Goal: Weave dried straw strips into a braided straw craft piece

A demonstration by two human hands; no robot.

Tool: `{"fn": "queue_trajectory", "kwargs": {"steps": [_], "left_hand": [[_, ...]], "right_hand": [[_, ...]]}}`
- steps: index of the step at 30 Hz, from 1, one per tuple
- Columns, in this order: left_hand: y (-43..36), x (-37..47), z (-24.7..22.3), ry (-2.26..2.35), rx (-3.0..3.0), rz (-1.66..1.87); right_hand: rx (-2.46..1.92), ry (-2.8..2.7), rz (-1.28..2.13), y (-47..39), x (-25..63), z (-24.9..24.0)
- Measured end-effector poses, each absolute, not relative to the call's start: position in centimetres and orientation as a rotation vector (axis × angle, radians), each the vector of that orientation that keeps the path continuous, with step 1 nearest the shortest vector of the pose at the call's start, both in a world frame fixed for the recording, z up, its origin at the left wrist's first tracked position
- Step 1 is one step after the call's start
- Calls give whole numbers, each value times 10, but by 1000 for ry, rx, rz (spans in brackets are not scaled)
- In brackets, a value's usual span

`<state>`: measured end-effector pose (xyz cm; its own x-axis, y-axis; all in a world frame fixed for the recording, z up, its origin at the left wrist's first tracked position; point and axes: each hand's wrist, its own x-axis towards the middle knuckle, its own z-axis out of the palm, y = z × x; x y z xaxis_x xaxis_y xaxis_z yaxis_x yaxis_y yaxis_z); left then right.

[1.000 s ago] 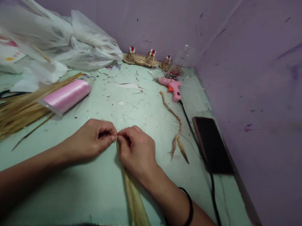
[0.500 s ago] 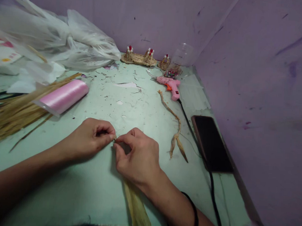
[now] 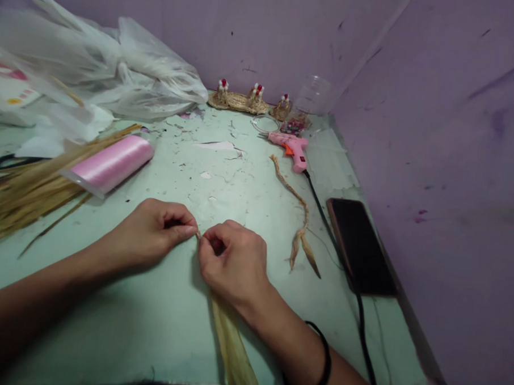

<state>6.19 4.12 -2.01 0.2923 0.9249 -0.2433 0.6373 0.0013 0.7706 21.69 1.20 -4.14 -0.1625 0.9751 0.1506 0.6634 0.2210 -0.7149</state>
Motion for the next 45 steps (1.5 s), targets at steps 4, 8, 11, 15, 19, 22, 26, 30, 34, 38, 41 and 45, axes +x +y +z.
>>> {"fn": "queue_trajectory", "kwargs": {"steps": [4, 8, 11, 15, 19, 22, 26, 30, 34, 38, 41, 45], "left_hand": [[44, 56, -18, 1471, 1711, 431], [45, 51, -13, 1486, 1748, 407], [45, 46, -12, 1502, 1813, 350], [46, 41, -15, 1532, 1903, 276], [47, 39, -18, 1544, 1929, 230], [47, 39, -16, 1559, 1927, 229], [47, 39, -11, 1520, 1908, 255], [45, 43, -9, 1499, 1852, 264], [44, 47, -7, 1551, 1736, 350], [45, 48, -6, 1386, 1274, 568], [44, 47, -10, 1089, 986, 666], [41, 51, -17, 901, 873, 682]], "right_hand": [[-1524, -1891, 687, 12, 218, -43], [-1538, -1901, 680, 11, 219, -44], [-1549, -1908, 676, 12, 219, -43], [-1559, -1892, 677, 13, 218, -42], [-1561, -1857, 715, 12, 219, -42], [-1546, -1785, 834, 13, 221, -38], [-1412, -1671, 1081, 16, 222, -32], [-1221, -1576, 1140, 17, 219, -28], [-1075, -1542, 1288, 15, 214, -28], [-1092, -1450, 1418, 19, 213, -31], [-1129, -1398, 1459, 22, 215, -33], [-1159, -1492, 1385, 22, 216, -37]]}}
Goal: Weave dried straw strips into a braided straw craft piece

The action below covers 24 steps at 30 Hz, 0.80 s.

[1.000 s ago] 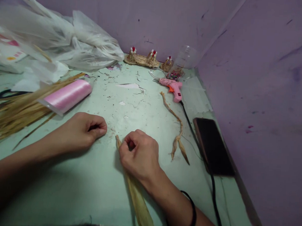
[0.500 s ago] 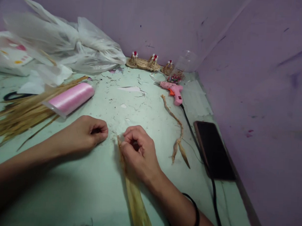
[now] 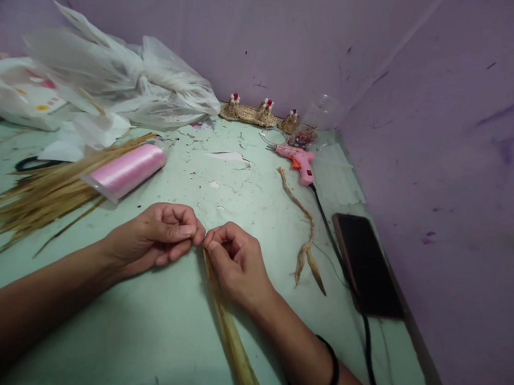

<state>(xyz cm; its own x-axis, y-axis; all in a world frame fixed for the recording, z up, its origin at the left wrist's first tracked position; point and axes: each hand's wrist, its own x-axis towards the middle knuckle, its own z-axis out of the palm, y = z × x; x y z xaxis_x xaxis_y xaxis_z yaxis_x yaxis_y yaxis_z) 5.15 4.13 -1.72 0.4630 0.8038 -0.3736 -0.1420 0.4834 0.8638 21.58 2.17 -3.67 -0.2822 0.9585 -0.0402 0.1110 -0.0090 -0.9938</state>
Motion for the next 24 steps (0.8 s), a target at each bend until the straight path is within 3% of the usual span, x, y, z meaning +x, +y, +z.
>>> {"fn": "queue_trajectory", "kwargs": {"steps": [13, 24], "left_hand": [[41, 54, -15, 932, 930, 774], [43, 53, -22, 758, 910, 753]], "right_hand": [[-1285, -1812, 978, 16, 221, -46], [-1274, -1248, 1541, 27, 211, -25]]}}
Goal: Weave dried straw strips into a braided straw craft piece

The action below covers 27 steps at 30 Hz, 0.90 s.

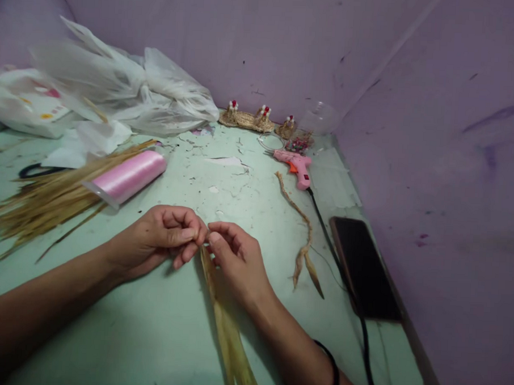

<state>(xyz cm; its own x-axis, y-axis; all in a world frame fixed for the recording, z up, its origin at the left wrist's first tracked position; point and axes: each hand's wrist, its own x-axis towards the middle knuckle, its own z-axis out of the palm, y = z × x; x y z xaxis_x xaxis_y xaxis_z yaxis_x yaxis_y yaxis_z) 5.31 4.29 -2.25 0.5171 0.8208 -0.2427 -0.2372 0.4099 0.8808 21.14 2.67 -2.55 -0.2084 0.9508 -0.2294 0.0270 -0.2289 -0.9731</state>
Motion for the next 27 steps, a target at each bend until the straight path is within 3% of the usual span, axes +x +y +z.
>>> {"fn": "queue_trajectory", "kwargs": {"steps": [5, 17, 19, 24, 27], "left_hand": [[43, 50, -20, 793, 933, 797], [46, 37, -7, 1532, 1762, 817], [45, 27, 6, 1657, 1760, 962], [39, -37, 58, 1880, 1579, 1741], [32, -80, 76, 1965, 1454, 1654]], "right_hand": [[-1247, -1040, 1917, 27, 217, -26], [-1259, -847, 1605, 29, 218, -21], [-1267, -828, 1584, 26, 220, -20], [-1437, -769, 1563, 22, 227, -24], [-1427, -819, 1621, 25, 225, -31]]}}
